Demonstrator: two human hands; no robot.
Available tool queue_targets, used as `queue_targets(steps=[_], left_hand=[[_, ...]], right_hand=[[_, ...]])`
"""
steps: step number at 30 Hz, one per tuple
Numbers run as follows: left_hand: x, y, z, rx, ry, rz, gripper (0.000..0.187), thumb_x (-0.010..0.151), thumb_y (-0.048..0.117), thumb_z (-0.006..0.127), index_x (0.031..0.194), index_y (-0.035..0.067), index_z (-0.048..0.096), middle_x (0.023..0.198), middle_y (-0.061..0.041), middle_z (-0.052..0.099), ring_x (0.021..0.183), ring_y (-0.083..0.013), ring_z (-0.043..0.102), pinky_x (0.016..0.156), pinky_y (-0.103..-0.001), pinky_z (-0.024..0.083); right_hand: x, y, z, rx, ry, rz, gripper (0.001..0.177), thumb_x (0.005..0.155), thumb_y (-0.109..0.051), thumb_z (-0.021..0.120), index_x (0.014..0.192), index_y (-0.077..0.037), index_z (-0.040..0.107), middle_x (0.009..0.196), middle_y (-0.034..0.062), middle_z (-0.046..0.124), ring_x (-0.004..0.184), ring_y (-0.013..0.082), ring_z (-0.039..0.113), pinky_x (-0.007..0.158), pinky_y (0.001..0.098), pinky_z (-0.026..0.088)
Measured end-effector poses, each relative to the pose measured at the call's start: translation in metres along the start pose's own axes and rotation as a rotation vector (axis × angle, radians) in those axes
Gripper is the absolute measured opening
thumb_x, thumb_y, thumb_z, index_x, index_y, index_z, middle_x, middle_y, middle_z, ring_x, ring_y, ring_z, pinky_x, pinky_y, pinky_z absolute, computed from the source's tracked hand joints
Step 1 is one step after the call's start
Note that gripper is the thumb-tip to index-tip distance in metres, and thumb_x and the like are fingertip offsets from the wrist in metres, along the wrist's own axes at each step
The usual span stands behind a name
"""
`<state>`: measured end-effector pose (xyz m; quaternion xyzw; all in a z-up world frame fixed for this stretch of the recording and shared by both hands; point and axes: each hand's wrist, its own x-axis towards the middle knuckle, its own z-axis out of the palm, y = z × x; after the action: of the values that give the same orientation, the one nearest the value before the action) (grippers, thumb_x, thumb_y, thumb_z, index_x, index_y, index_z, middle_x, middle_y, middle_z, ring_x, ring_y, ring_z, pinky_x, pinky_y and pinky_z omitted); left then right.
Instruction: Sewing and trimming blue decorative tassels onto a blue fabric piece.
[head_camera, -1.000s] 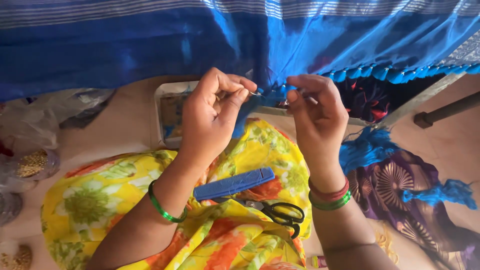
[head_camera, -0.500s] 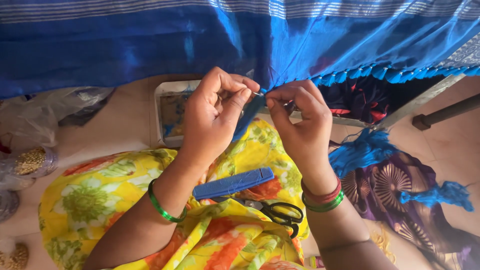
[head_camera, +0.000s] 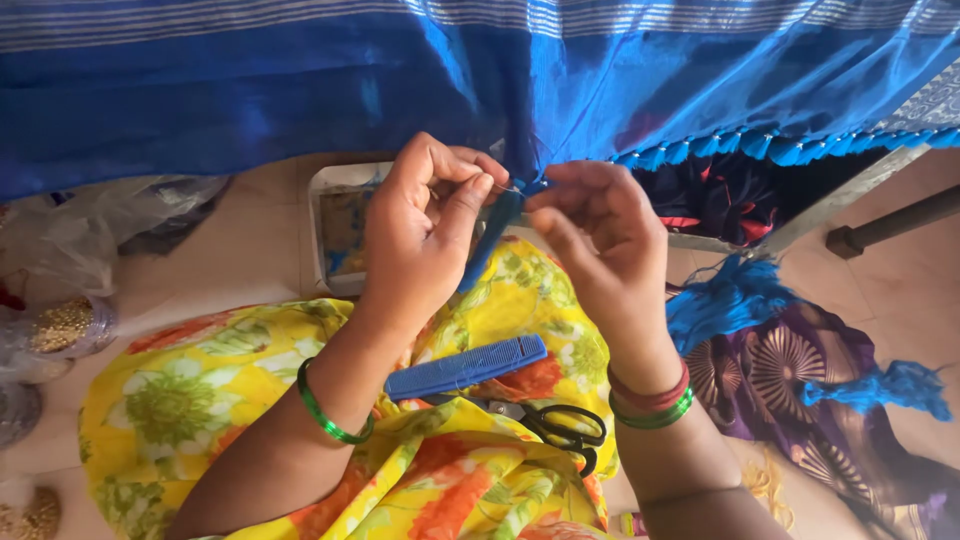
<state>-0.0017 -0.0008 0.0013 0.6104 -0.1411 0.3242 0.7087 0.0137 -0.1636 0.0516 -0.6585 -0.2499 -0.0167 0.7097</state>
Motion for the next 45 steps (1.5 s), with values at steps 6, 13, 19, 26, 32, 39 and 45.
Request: queue_targets(steps=[6, 13, 19, 26, 32, 39, 45], left_hand=[[0.0, 0.013, 0.007, -0.087, 0.007, -0.117, 0.013, 0.103, -0.004, 0.059, 0.099, 0.004, 0.05, 0.107, -0.008, 0.07, 0.091, -0.0057, 0.068, 0.076, -0.023, 0.062], [-0.006, 0.005, 0.007, 0.094, -0.03, 0.05, 0.013, 0.105, -0.007, 0.062, 0.102, 0.002, 0.052, 0.107, -0.012, 0.072, 0.094, -0.0083, 0.066, 0.084, -0.022, 0.056], [-0.007, -0.001, 0.005, 0.031, 0.055, 0.041, 0.015, 0.104, -0.007, 0.06, 0.102, 0.003, 0.049, 0.107, -0.009, 0.071, 0.095, -0.0077, 0.067, 0.083, -0.022, 0.055], [-0.015, -0.002, -0.001, -0.069, 0.025, -0.302, 0.006, 0.099, 0.002, 0.067, 0.099, 0.004, 0.061, 0.103, -0.004, 0.072, 0.091, -0.0069, 0.066, 0.082, -0.022, 0.054], [-0.025, -0.024, 0.005, -0.24, 0.07, -0.446, 0.006, 0.091, 0.002, 0.075, 0.095, 0.003, 0.071, 0.093, -0.001, 0.072, 0.09, -0.0073, 0.067, 0.084, -0.024, 0.054], [-0.032, -0.05, 0.01, -0.384, 0.104, -0.523, 0.008, 0.09, 0.005, 0.077, 0.095, 0.003, 0.072, 0.091, -0.002, 0.069, 0.086, -0.0084, 0.062, 0.079, -0.025, 0.05], [-0.031, -0.028, 0.002, -0.071, 0.143, -0.368, 0.011, 0.09, 0.014, 0.076, 0.09, 0.004, 0.071, 0.115, -0.002, 0.064, 0.094, -0.0089, 0.065, 0.078, -0.024, 0.055]], right_hand=[[-0.004, 0.017, -0.004, -0.645, 0.082, -0.502, 0.02, 0.096, 0.006, 0.079, 0.113, -0.002, 0.073, 0.096, 0.0062, 0.072, 0.079, 0.0111, 0.068, 0.079, 0.0245, 0.054], [-0.001, 0.018, 0.001, -0.731, 0.081, -0.497, 0.014, 0.092, 0.008, 0.071, 0.101, -0.001, 0.067, 0.089, 0.007, 0.065, 0.077, 0.017, 0.063, 0.072, 0.0294, 0.051], [-0.002, 0.021, 0.002, -0.775, 0.051, -0.526, 0.015, 0.09, 0.008, 0.069, 0.101, -0.001, 0.063, 0.089, 0.0067, 0.065, 0.075, 0.0183, 0.061, 0.07, 0.0309, 0.05], [-0.009, 0.032, -0.001, -0.666, 0.085, -0.366, 0.011, 0.093, 0.005, 0.072, 0.101, 0.0, 0.068, 0.09, 0.0066, 0.067, 0.072, 0.013, 0.066, 0.066, 0.026, 0.052], [-0.022, 0.04, 0.009, -0.725, 0.083, -0.396, 0.014, 0.09, 0.006, 0.072, 0.102, -0.001, 0.067, 0.088, 0.007, 0.065, 0.072, 0.0154, 0.065, 0.067, 0.0277, 0.052], [-0.043, 0.053, 0.007, -0.778, -0.021, -0.355, 0.014, 0.087, 0.005, 0.071, 0.097, -0.002, 0.065, 0.088, 0.0088, 0.064, 0.072, 0.021, 0.064, 0.066, 0.0338, 0.052], [-0.121, 0.137, -0.053, -0.977, -0.302, -0.044, 0.011, 0.09, -0.012, 0.07, 0.099, -0.007, 0.069, 0.092, 0.0146, 0.066, 0.084, 0.0363, 0.065, 0.072, 0.0448, 0.052]])
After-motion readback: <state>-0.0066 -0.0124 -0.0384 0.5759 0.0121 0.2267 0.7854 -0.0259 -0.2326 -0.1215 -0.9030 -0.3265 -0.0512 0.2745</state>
